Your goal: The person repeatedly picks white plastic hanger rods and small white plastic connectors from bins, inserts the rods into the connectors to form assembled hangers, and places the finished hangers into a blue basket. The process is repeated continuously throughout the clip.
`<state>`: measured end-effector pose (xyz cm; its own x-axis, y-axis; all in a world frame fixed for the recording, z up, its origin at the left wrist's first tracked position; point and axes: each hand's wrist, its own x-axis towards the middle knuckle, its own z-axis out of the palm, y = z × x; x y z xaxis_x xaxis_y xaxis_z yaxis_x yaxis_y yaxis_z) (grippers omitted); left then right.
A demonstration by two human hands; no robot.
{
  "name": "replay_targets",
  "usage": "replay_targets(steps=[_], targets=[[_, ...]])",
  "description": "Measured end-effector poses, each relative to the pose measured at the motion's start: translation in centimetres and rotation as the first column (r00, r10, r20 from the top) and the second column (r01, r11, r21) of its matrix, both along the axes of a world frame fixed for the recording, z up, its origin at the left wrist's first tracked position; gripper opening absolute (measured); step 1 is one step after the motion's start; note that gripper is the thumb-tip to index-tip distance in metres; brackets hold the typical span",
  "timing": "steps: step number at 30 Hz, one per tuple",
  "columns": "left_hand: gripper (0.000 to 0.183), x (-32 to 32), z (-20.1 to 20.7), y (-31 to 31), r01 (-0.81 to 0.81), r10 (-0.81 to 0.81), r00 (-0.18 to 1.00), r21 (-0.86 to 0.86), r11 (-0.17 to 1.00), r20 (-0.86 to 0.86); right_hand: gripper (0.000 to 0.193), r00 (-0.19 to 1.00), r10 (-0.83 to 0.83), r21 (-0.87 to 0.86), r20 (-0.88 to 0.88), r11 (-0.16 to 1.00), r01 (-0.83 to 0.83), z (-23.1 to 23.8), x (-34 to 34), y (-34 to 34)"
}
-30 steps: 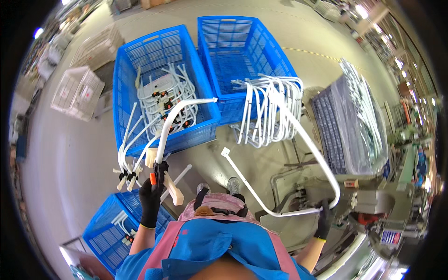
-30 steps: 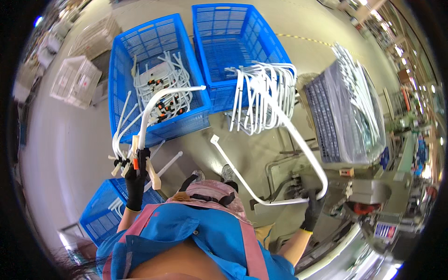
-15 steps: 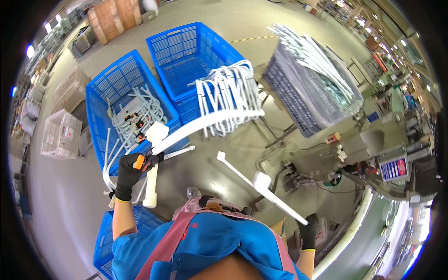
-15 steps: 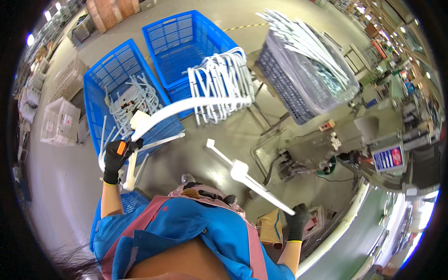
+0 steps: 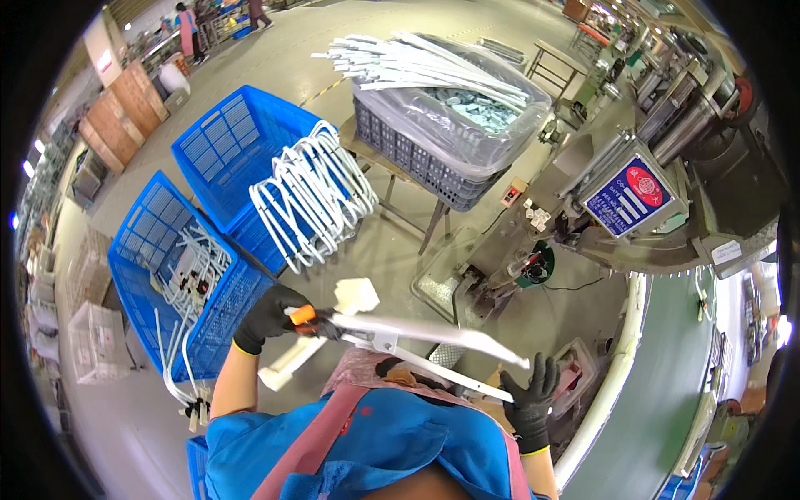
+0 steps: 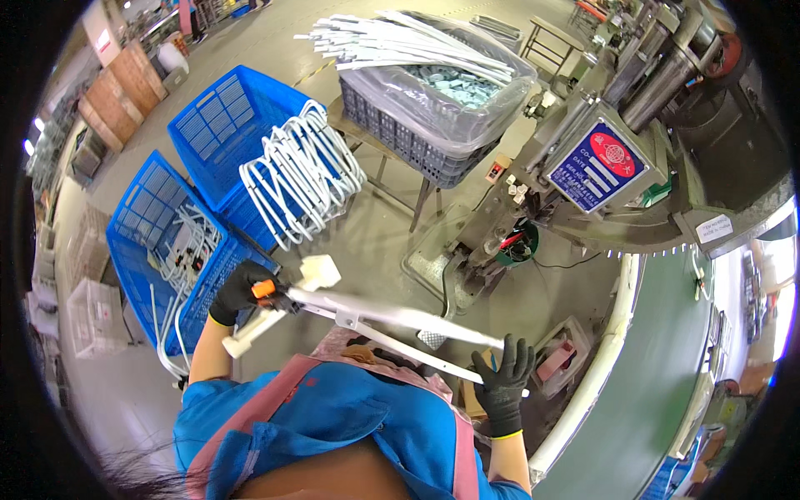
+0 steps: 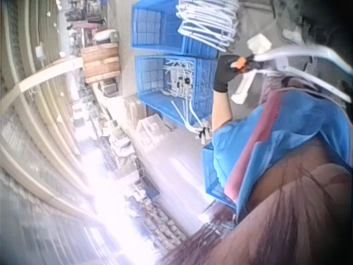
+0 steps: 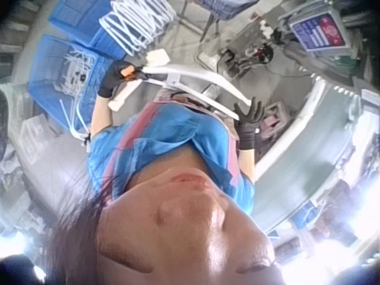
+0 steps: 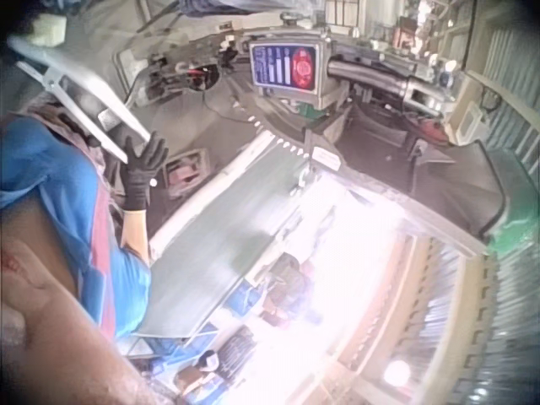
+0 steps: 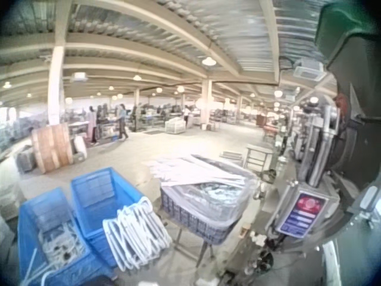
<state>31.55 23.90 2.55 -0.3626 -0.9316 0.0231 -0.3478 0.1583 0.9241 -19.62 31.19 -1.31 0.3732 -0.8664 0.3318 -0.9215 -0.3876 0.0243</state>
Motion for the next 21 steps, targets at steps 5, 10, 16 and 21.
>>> replay_targets(steps=[5,10,16,21], targets=[[0.025,-2.9,-2.2,-9.0,0.281,-0.278,0.959,0.034,0.959,-0.059,0.023,0.954,-0.085,0.255,0.287,0.967,0.009,0.3,-0.8,-2.8],[0.023,-3.4,-4.1,-23.4,0.361,-0.351,0.876,0.033,0.932,0.331,0.020,0.942,-0.157,0.223,0.296,0.971,0.092,0.9,1.8,-6.7],[0.017,-10.3,0.4,-46.7,0.155,-0.104,0.987,-0.610,0.777,0.119,0.033,0.985,-0.150,0.196,-0.090,0.966,0.166,1.9,6.2,-13.7],[0.058,-17.7,-2.1,-62.5,0.191,-0.002,0.556,-0.126,0.974,0.831,0.024,0.960,-0.243,0.242,-0.139,0.931,0.271,2.8,7.6,-17.0]])
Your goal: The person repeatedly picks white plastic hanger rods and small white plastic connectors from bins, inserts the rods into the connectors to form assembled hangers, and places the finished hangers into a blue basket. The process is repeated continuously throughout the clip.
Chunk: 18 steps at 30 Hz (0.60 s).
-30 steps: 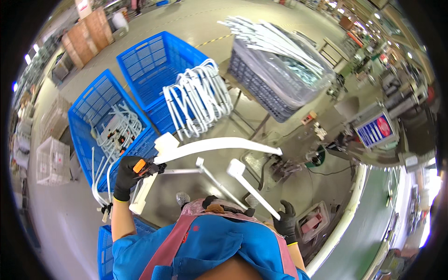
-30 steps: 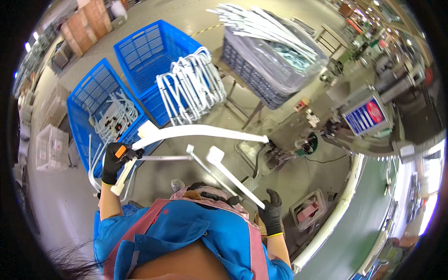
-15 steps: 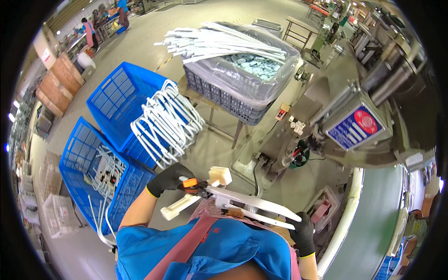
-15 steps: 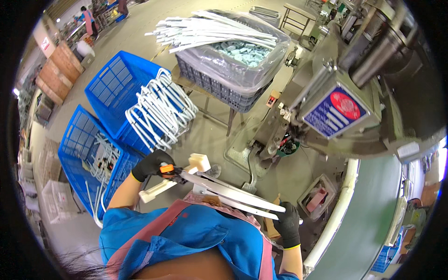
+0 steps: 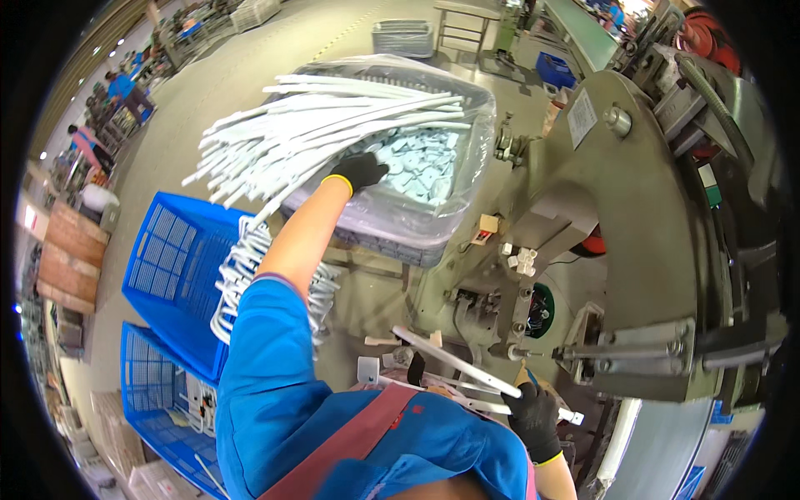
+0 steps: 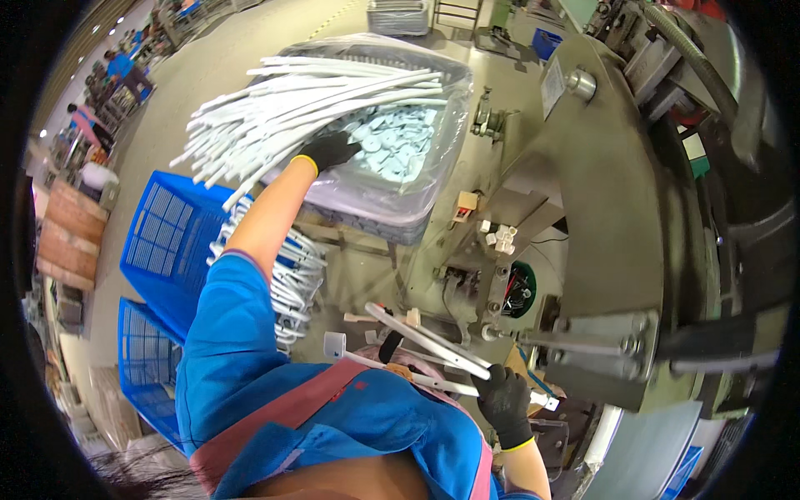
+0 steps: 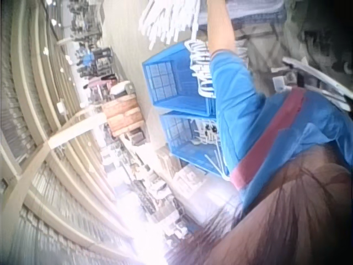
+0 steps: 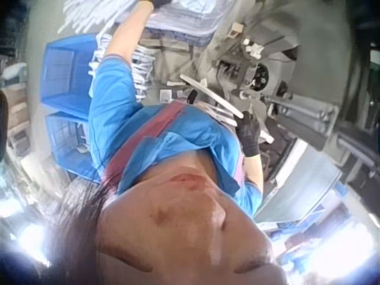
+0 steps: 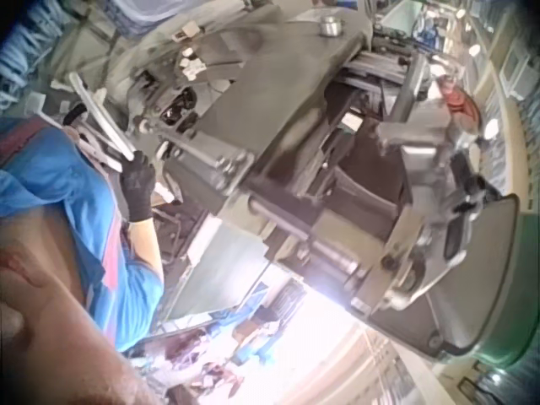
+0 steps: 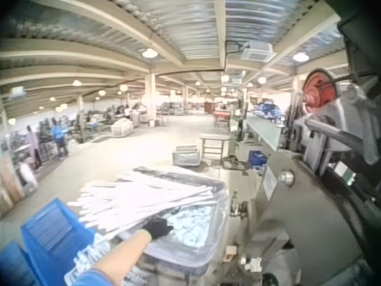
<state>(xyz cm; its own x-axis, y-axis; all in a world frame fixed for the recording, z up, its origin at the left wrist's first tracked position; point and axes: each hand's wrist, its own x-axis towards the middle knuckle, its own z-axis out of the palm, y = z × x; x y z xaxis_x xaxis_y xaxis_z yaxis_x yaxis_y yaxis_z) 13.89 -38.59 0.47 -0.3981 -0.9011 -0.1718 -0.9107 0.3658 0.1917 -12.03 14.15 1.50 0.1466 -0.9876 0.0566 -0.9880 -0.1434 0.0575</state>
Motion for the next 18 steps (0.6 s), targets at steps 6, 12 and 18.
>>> replay_targets(steps=[6,12,18], targets=[[0.076,0.9,-5.8,-9.0,-0.237,0.238,0.971,0.111,0.965,0.008,0.031,0.965,-0.225,0.194,0.136,0.961,0.196,0.6,1.6,-0.8],[0.073,1.1,-6.3,-11.1,-0.070,0.060,0.997,0.183,0.981,0.058,0.032,0.935,-0.326,0.256,0.138,0.924,0.284,1.5,2.6,-0.4],[0.070,-2.8,-3.0,-6.7,0.372,-0.327,0.928,0.375,0.849,-0.179,0.023,0.950,-0.286,0.212,0.123,0.943,0.256,2.1,3.0,-0.6]])
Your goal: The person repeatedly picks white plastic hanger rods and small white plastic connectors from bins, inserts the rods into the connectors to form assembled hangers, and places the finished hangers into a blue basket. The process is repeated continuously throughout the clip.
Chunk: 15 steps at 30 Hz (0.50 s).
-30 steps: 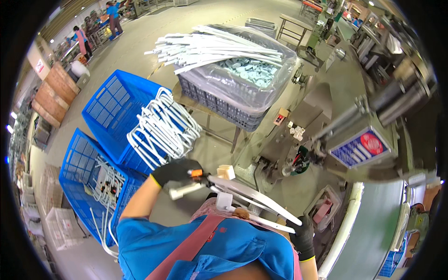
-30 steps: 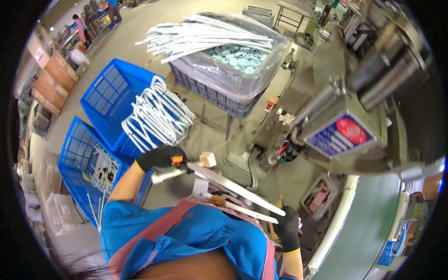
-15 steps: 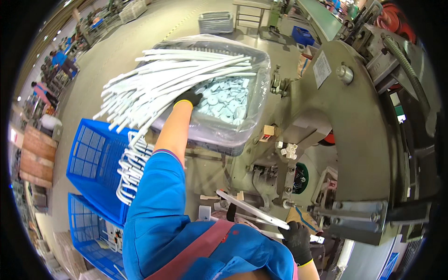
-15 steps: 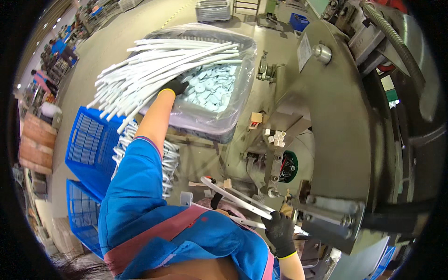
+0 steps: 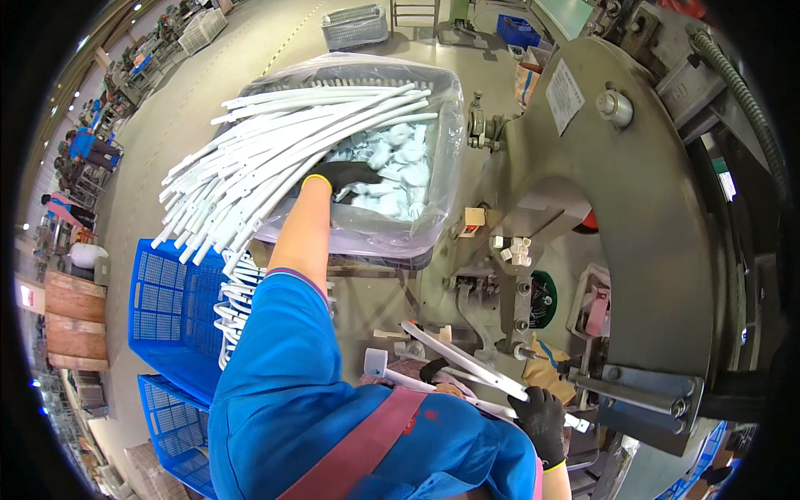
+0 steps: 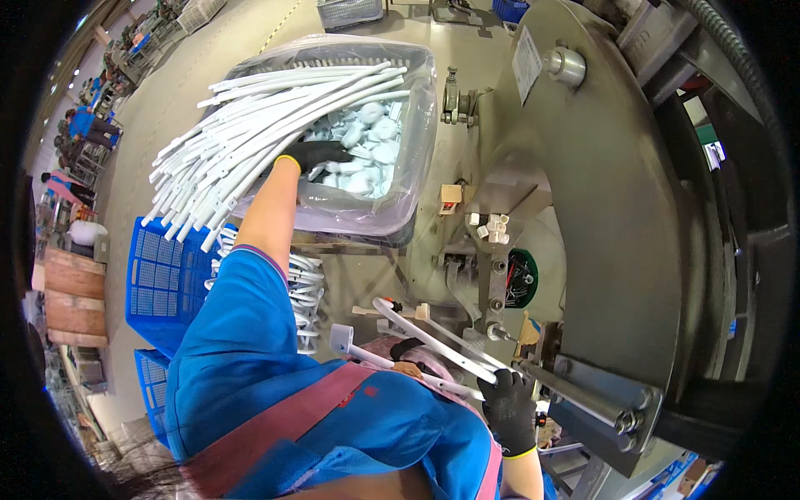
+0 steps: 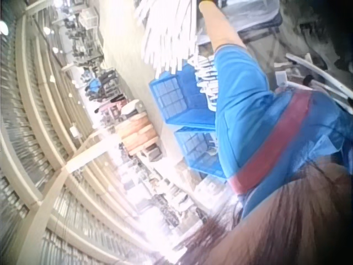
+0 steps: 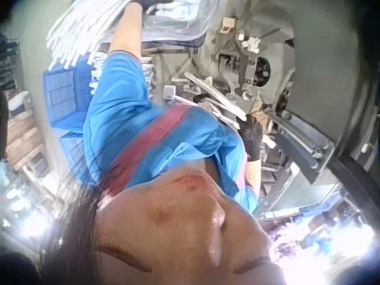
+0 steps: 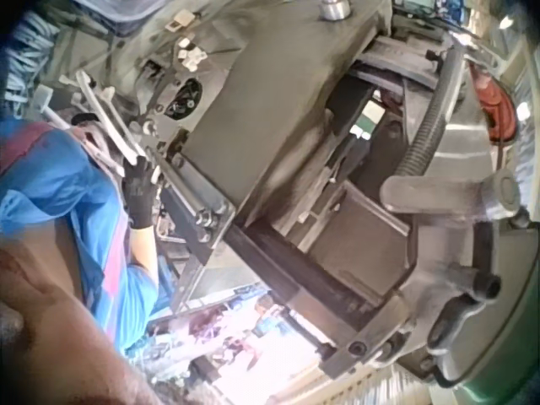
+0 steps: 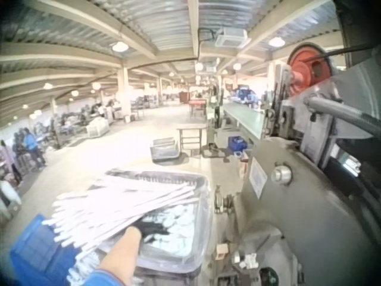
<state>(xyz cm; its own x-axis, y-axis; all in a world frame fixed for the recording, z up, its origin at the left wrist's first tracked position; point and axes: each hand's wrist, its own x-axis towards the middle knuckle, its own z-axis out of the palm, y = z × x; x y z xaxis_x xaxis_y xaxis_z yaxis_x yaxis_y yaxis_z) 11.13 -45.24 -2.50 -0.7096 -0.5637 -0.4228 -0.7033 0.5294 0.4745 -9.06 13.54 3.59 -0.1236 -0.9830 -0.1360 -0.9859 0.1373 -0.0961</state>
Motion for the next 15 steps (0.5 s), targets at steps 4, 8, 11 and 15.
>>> replay_targets(steps=[4,8,11,15], targets=[[0.043,-1.7,2.6,4.1,-0.057,0.145,0.961,0.343,0.938,-0.237,0.023,0.996,0.071,-0.046,-0.053,0.996,-0.074,0.2,0.2,-0.6],[0.047,-2.0,3.5,5.9,-0.237,0.282,0.899,0.168,0.957,-0.336,0.021,0.991,0.101,-0.089,-0.089,0.990,-0.109,0.5,0.5,-0.8],[0.051,-2.2,3.8,6.3,-0.291,0.256,0.871,-0.020,0.957,-0.419,0.019,0.993,0.088,-0.053,-0.075,0.994,-0.092,0.8,0.6,-0.5],[0.034,-3.0,6.3,9.3,-0.247,-0.094,0.691,-0.355,0.902,-0.717,0.013,0.994,0.097,-0.092,-0.045,0.991,-0.101,1.0,0.5,0.5]])
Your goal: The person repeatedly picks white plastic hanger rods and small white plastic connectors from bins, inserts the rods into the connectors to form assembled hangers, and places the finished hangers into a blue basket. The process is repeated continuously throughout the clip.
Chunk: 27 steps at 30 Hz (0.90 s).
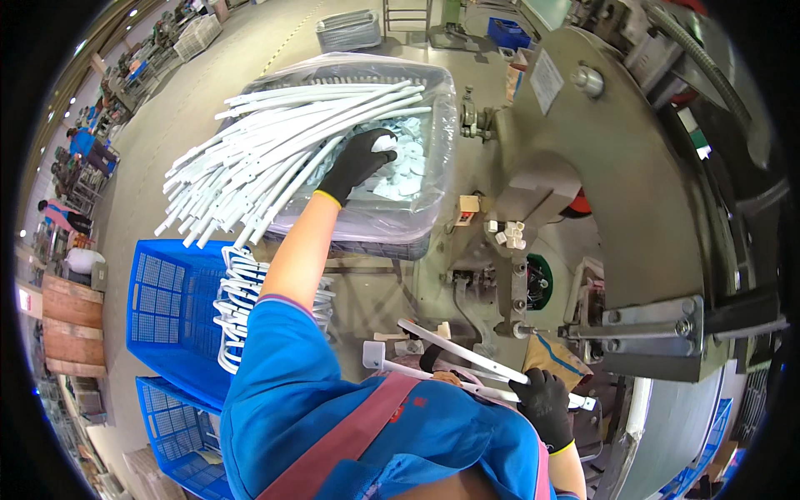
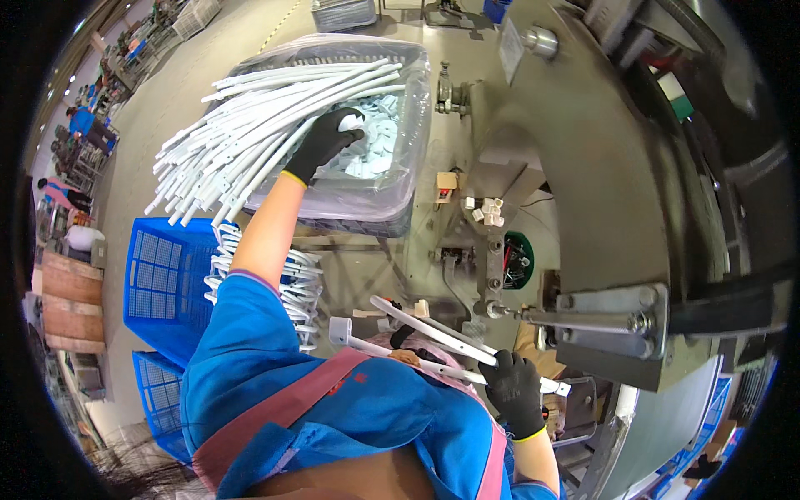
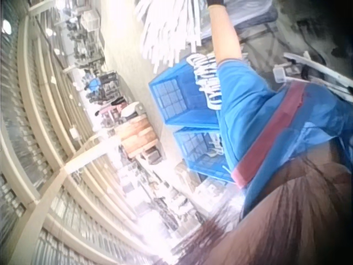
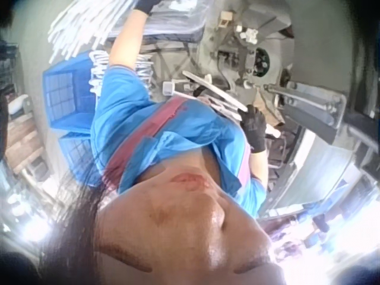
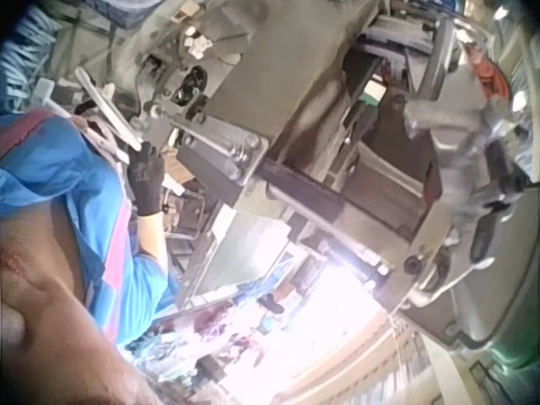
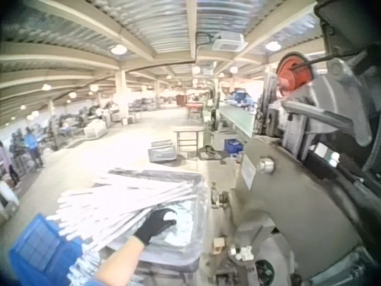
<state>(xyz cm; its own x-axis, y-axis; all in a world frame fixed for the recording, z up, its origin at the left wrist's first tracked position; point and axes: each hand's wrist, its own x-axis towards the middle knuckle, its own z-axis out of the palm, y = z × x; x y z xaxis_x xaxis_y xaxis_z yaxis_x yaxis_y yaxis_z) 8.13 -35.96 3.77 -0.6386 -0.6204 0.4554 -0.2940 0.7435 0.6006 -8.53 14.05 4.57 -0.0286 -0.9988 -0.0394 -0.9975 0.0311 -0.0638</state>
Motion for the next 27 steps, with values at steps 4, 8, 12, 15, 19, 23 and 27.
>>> replay_targets(steps=[4,8,12,15,19,23,27], targets=[[0.041,-1.3,2.9,8.2,0.208,-0.188,0.978,0.403,0.891,-0.089,0.021,1.000,0.002,-0.017,0.023,1.000,-0.001,-0.5,-0.6,1.7],[0.043,-4.5,2.1,18.0,0.428,-0.507,0.855,0.693,0.580,-0.104,0.012,0.997,0.014,0.029,0.074,0.999,-0.016,-1.4,-2.5,3.5],[0.039,-8.1,-0.7,26.2,0.618,-0.651,0.759,0.337,0.710,-0.018,0.006,0.996,0.090,-0.065,0.008,0.994,-0.089,-1.5,-4.9,5.7],[0.031,-9.3,-2.7,30.0,0.529,-0.527,0.848,0.132,0.838,-0.053,0.006,0.994,0.098,-0.066,-0.049,0.993,-0.101,-1.4,-6.8,7.6],[0.041,-10.8,-4.9,32.5,0.450,-0.468,0.880,-0.175,0.876,-0.076,0.005,0.998,-0.020,0.100,-0.063,0.995,0.027,-1.8,-9.2,9.3],[0.049,-10.4,-5.9,33.8,0.430,-0.426,0.903,-0.109,0.896,0.066,0.013,0.985,0.167,-0.028,-0.033,0.985,-0.168,-1.7,-11.6,10.7],[0.050,-8.9,-6.1,35.7,0.357,-0.346,0.933,-0.116,0.927,0.102,0.017,0.980,0.197,-0.052,-0.009,0.979,-0.197,-1.7,-13.1,11.3]])
